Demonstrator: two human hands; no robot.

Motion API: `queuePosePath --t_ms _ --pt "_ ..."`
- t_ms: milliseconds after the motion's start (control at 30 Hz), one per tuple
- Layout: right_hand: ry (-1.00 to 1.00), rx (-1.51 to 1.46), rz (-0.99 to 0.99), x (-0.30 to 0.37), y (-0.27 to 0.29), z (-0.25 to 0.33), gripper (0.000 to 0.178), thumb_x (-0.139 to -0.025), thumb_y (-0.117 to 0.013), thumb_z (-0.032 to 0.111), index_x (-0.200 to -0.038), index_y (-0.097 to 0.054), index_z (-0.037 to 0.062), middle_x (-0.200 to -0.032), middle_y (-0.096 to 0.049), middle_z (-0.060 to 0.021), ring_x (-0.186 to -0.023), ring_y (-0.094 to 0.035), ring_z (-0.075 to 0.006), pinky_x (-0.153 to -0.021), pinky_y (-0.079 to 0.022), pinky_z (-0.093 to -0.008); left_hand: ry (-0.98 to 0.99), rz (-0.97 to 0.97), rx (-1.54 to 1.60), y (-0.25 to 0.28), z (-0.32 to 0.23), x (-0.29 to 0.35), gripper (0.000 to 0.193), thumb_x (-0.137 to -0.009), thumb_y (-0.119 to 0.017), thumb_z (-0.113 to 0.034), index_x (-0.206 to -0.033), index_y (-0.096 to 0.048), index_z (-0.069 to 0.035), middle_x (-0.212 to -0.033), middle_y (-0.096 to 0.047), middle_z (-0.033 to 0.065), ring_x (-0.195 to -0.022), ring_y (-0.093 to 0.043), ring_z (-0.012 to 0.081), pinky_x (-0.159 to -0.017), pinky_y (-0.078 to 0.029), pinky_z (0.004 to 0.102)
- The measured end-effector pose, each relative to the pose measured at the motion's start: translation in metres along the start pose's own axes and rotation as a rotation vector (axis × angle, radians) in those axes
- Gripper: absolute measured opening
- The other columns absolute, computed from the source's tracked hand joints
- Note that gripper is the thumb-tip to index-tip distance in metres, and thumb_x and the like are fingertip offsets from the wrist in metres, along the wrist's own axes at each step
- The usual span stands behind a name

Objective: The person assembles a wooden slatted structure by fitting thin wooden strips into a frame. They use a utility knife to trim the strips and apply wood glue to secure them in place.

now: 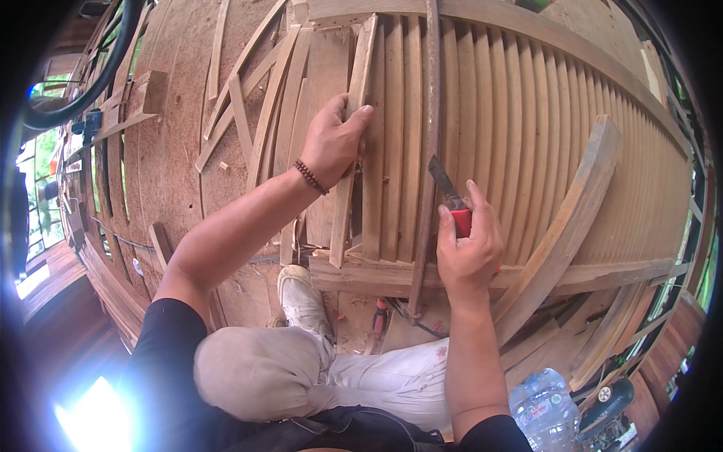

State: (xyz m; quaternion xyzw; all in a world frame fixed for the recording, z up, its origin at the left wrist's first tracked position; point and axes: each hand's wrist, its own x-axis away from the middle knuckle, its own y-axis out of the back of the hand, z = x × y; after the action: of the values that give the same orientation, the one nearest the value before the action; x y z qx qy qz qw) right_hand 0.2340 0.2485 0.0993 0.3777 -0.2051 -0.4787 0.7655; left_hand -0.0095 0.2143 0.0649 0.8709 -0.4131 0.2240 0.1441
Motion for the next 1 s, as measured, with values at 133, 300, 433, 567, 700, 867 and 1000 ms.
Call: queuePosePath --t_ms 133,300,433,567,700,867,1000 --pt "0.013 0.007 0.007 0.0 0.001 0.0 0.05 -0.087 -0.078 0.009 -0.134 -0.062 0.0021 -0.109 -0.071 -0.0177 -0.098 -0.071 -0.0326 -0.086 -0.055 -0.042 0.019 -0.017 0.063 0.002 0.009 -0.003 0.031 -0.105 -0.062 -0.022 -0.124 -0.054 0.001 -0.073 -0.056 0.0017 -0.054 -0.055 0.0103 -0.047 -0.047 0.0277" --pt "0.023 0.015 0.009 0.0 0.0 0.0 0.051 -0.087 -0.078 0.009 -0.135 -0.062 0.0022 -0.11 -0.071 -0.0183 -0.099 -0.071 -0.0326 -0.087 -0.055 -0.042 0.007 0.011 0.047 0.006 0.007 -0.004 0.031 -0.105 -0.061 -0.022 -0.123 -0.054 0.002 -0.071 -0.055 0.0011 -0.055 -0.055 0.0098 -0.048 -0.047 0.0275" --pt "0.013 0.019 0.016 0.0 0.001 0.001 0.051 -0.087 -0.078 0.009 -0.134 -0.062 0.002 -0.11 -0.071 -0.0185 -0.099 -0.071 -0.0328 -0.087 -0.055 -0.0422 0.013 0.004 0.058 0.006 0.004 -0.001 0.031 -0.105 -0.061 -0.022 -0.123 -0.054 0.002 -0.071 -0.055 0.0008 -0.056 -0.055 0.0094 -0.048 -0.047 0.027" --pt "0.012 0.004 0.009 0.0 0.001 0.001 0.051 -0.087 -0.078 0.01 -0.134 -0.062 0.0018 -0.109 -0.071 -0.0182 -0.099 -0.071 -0.0328 -0.087 -0.055 -0.0425 0.044 0.007 0.12 0.005 0.007 -0.004 0.031 -0.105 -0.061 -0.021 -0.124 -0.054 0.003 -0.071 -0.056 0.0008 -0.056 -0.054 0.0092 -0.047 -0.047 0.0265" --pt "0.015 0.001 0.013 0.0 0.001 0.0 0.051 -0.087 -0.078 0.01 -0.134 -0.062 0.0017 -0.11 -0.071 -0.0183 -0.098 -0.071 -0.033 -0.087 -0.055 -0.0426 0.028 0.002 0.085 0.004 0.008 -0.004 0.032 -0.105 -0.061 -0.022 -0.125 -0.054 0.002 -0.071 -0.056 0.0008 -0.055 -0.054 0.0093 -0.047 -0.047 0.0263" --pt "0.021 0.006 0.017 0.0 0.0 -0.001 0.051 -0.087 -0.078 0.01 -0.135 -0.062 0.0015 -0.111 -0.071 -0.0189 -0.099 -0.071 -0.0333 -0.087 -0.055 -0.0428 0.015 -0.012 0.048 0.004 0.01 -0.005 0.034 -0.105 -0.062 -0.022 -0.126 -0.054 0.003 -0.07 -0.056 0.0005 -0.055 -0.053 0.0092 -0.047 -0.046 0.0263" --pt "0.025 0.003 0.021 0.001 0.0 -0.001 0.052 -0.087 -0.078 0.01 -0.135 -0.061 0.0011 -0.111 -0.071 -0.0195 -0.099 -0.071 -0.0336 -0.087 -0.055 -0.0432 0.005 -0.022 0.044 0.004 0.012 -0.006 0.035 -0.105 -0.062 -0.023 -0.127 -0.053 0.003 -0.068 -0.055 0.0002 -0.054 -0.053 0.0091 -0.046 -0.046 0.0264"
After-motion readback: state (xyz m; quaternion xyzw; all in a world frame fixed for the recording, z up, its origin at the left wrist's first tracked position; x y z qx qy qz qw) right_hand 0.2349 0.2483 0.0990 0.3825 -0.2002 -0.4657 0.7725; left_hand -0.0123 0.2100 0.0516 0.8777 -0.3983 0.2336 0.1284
